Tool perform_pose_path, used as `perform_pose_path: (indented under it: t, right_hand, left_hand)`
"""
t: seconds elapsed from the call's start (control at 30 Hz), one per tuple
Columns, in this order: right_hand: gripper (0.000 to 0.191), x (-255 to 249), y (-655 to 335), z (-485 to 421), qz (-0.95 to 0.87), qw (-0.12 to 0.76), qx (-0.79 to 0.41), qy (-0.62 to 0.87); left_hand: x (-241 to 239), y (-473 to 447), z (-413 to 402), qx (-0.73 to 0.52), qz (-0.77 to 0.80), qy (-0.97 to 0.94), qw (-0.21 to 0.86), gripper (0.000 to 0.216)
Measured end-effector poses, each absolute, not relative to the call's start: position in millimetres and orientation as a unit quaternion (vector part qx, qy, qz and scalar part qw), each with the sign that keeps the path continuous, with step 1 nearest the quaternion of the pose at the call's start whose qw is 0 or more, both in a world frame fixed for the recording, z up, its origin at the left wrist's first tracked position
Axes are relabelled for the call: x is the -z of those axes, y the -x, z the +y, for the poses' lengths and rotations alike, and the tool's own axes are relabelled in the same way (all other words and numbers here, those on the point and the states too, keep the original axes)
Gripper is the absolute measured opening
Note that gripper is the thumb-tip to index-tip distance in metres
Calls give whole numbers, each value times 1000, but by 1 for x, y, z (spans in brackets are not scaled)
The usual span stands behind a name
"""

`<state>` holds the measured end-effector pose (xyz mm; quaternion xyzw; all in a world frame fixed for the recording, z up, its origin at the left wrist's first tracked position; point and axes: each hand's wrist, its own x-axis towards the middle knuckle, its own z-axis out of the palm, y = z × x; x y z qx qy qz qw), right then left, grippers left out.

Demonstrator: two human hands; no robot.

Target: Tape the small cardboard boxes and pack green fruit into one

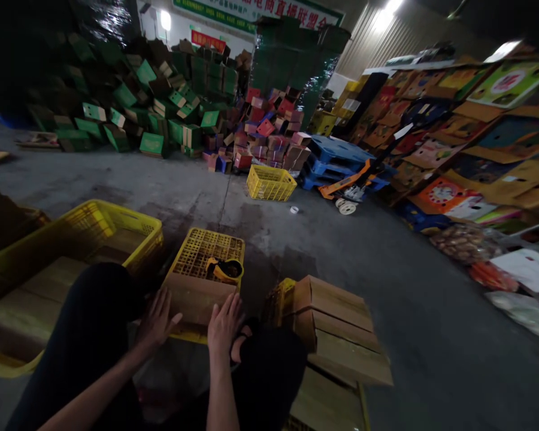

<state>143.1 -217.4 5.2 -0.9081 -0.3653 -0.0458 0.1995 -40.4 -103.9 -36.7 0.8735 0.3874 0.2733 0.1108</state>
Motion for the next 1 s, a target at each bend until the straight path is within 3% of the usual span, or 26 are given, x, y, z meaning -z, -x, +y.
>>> perform_pose_path:
  t: [0.27,0.5,0.77,1.0]
  right_hand:
    - [69,-9,-91,-210,-436,170,39,883]
    - [69,-11,-65,-178,-448,194,19,872]
    - [55,9,-32,-132,-527,198,-24,826]
    - [57,5,-36,-121,-603,193,-16,774]
  left_hand:
    - [23,35,-87,-335,436,-784,288,52]
    - [5,33,-81,-395,467,-682,401,58]
    - [7,36,-72,-400,463,-643,461,64]
    - [6,40,-73,-412,447,-611,508,60]
